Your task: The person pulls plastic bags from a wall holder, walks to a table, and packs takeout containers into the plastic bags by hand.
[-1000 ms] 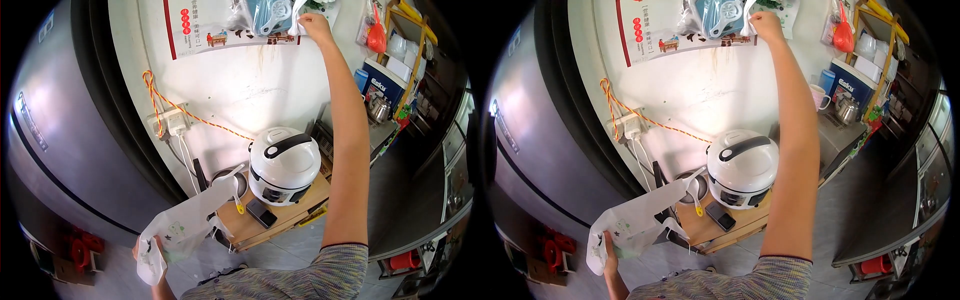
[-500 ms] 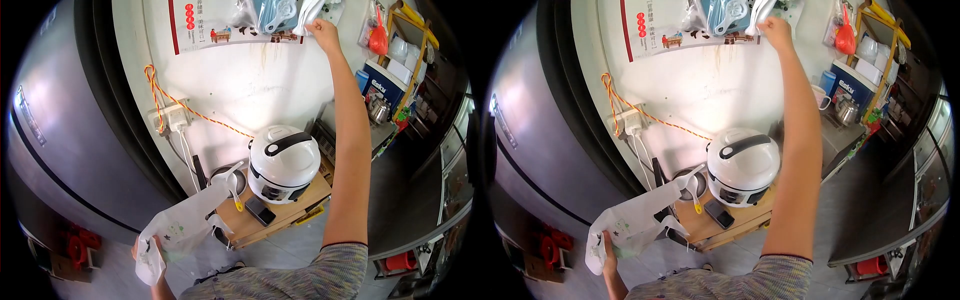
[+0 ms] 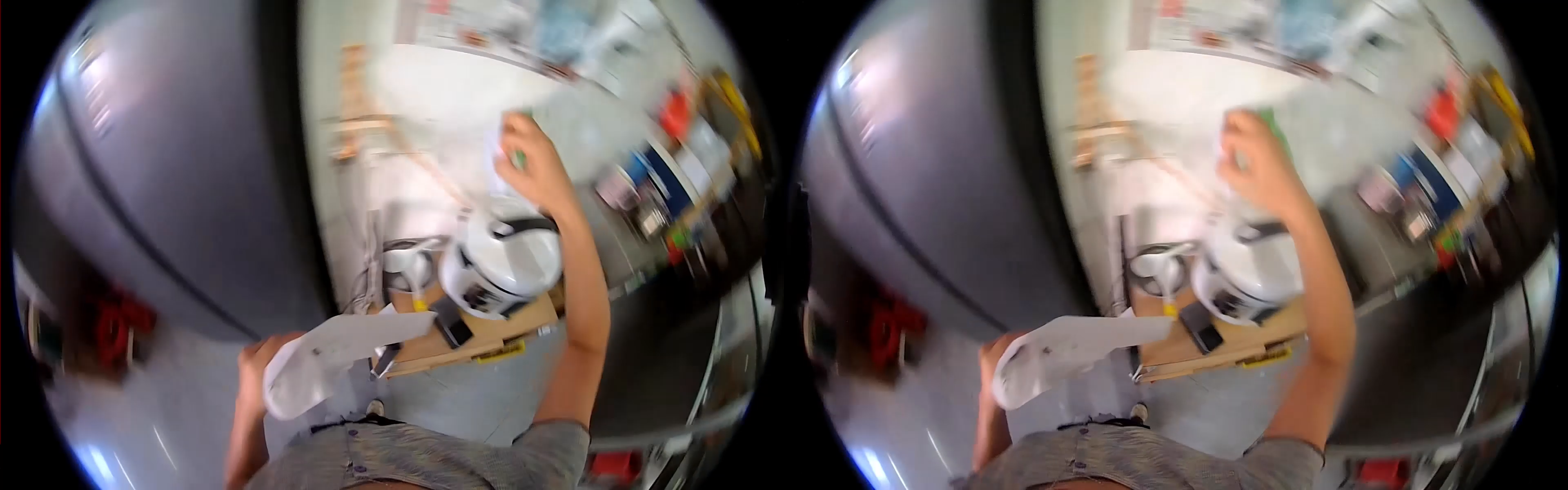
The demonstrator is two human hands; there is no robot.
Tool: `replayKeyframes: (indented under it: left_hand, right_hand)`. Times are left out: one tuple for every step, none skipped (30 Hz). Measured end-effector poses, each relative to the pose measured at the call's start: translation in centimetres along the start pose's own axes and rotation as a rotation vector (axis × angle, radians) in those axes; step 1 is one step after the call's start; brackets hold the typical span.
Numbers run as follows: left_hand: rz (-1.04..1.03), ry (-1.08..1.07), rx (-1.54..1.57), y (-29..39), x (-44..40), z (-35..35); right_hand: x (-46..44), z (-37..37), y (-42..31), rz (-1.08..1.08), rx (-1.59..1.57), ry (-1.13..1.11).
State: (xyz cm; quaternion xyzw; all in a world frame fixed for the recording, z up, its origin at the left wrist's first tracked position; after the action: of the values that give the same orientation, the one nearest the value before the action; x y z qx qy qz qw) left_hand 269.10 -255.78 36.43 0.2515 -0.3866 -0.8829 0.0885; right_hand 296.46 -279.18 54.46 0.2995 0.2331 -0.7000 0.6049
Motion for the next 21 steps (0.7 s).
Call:
replayKeyframes:
  left_hand:
    - [-0.018,-0.032,0.045,0.2,0.4,1.0]
    - [-0.024,-0.048,0.082,0.2,0.5,2.4]
    - [-0.163,-0.01,0.081,0.6,1.0,4.2]
    - [-0.163,0.006,0.089,-0.4,2.0,5.8]
    - [-0.161,0.039,0.056,-0.9,3.3,7.8]
    - [-0.165,0.064,0.02,-1.7,4.8,10.0]
    - [-0.151,0.098,0.04,-2.9,6.6,12.3]
    - [-0.151,0.125,0.062,-4.1,8.5,14.9]
    - [-0.119,0.168,0.041,-5.7,10.6,17.3]
    - [-0.062,0.21,0.014,-7.5,13.0,19.6]
    - [-0.014,0.272,-0.025,-9.2,15.6,22.4]
    - [0.023,0.328,-0.05,-10.7,17.8,24.9]
    - [0.097,0.392,-0.075,-12.3,20.1,27.6]
    - [0.166,0.452,-0.107,-13.2,22.6,30.1]
    - [0.213,0.569,-0.1,-14.4,25.4,33.4]
    - [0.332,0.637,-0.091,-16.0,28.0,36.1]
    - [0.447,0.701,-0.078,-17.4,30.5,38.6]
    - [0.557,0.764,-0.059,-18.8,32.7,40.9]
    - [0.622,0.811,-0.033,-20.0,34.5,43.0]
    - [0.685,0.859,-0.004,-21.4,36.2,44.9]
    - [0.753,0.903,0.024,-22.8,37.2,46.0]
  right_hand:
    - [-1.7,-1.8,-4.9,0.102,-0.166,0.036]
    - [-3.6,-3.9,-9.8,0.136,-0.308,-0.059]
    - [-5.2,-6.3,-14.7,0.223,-0.39,-0.228]
    - [-6.4,-8.5,-19.5,0.303,-0.505,-0.25]
    - [-7.4,-11.0,-23.9,0.404,-0.635,-0.329]
    - [-8.3,-13.4,-27.9,0.505,-0.751,-0.409]
    - [-8.9,-16.1,-31.4,0.577,-0.849,-0.5]
    - [-9.9,-18.6,-34.9,0.644,-0.931,-0.592]
    - [-11.2,-21.2,-37.7,0.696,-1.004,-0.637]
    - [-12.7,-23.8,-41.1,0.7,-1.059,-0.669]
    - [-14.3,-26.4,-44.5,0.693,-1.104,-0.683]
    - [-15.8,-28.7,-47.6,0.671,-1.134,-0.706]
    - [-17.7,-30.9,-51.0,0.679,-1.187,-0.671]
    - [-19.4,-32.4,-53.8,0.711,-1.17,-0.609]
    - [-21.6,-33.9,-57.2,0.802,-1.101,-0.489]
    - [-23.7,-35.2,-59.8,0.879,-1.039,-0.353]
    - [-25.5,-36.3,-62.2,0.898,-1.048,-0.273]
    - [-27.1,-37.4,-64.5,0.911,-1.051,-0.194]
    - [-28.6,-38.4,-66.8,0.922,-1.053,-0.116]
    - [-29.7,-39.5,-69.2,0.961,-1.045,-0.069]
    - [-30.2,-40.7,-70.6,0.994,-1.042,-0.022]
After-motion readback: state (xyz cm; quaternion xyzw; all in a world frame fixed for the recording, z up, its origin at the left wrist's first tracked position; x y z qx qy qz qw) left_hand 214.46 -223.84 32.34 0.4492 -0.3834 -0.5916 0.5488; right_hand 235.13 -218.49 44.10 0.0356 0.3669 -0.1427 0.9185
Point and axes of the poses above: each hand's wrist, its own x-axis away from the middle knuckle, its own z-axis out of the back of the hand, y = z × x, the point moved 6 cm from there along -x, towards the middle knuckle, and after that the axes turned 8 degrees about z, right-handed, at the moved point
